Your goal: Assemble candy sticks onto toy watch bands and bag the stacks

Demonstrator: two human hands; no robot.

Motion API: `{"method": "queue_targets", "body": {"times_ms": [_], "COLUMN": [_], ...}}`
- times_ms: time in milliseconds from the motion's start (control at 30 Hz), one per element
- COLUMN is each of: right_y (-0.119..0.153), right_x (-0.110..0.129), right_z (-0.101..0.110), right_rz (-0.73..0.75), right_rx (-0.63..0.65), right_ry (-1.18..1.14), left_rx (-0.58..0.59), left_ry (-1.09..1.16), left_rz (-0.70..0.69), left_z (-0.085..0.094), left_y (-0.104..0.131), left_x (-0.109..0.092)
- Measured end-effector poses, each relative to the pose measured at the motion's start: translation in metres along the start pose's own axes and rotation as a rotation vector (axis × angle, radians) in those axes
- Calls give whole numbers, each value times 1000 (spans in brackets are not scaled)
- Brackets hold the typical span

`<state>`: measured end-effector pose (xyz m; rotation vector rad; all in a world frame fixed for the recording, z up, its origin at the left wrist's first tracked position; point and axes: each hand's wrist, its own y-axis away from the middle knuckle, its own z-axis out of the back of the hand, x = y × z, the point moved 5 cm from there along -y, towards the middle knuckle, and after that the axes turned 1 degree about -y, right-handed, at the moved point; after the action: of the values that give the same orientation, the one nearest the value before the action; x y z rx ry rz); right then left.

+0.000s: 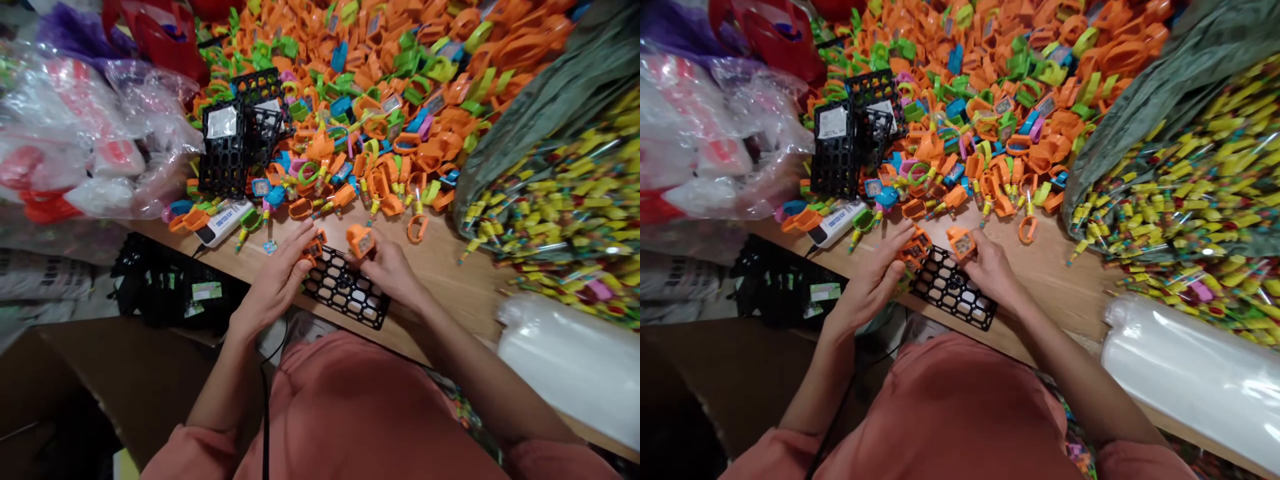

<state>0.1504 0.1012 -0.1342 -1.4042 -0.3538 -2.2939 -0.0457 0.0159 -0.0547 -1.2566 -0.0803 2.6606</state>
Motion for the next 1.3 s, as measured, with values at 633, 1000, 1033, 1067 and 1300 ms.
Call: {"method": "queue_targets", "body": {"times_ms": [633, 1000, 1033, 1067, 1300], "right_y": [54, -54, -70, -84, -141], "right_x": [30, 24, 27, 32, 80], "right_z": [-80, 6, 9, 9, -67], "right_rz": [493, 164, 161, 161, 283], "right_rx": [173, 302, 281, 284, 663], "right_ry": [-10, 84, 67, 27, -147], "left_rx": [-56, -403, -400, -394, -421], "left_ry": [185, -246, -266, -290, -373], "left_rz": [16, 391, 374, 355, 324], "left_z": [-6, 12, 7, 4, 5], "left_y": [4, 37, 38, 38, 47], "left_x": [8, 119, 121, 122, 121]}}
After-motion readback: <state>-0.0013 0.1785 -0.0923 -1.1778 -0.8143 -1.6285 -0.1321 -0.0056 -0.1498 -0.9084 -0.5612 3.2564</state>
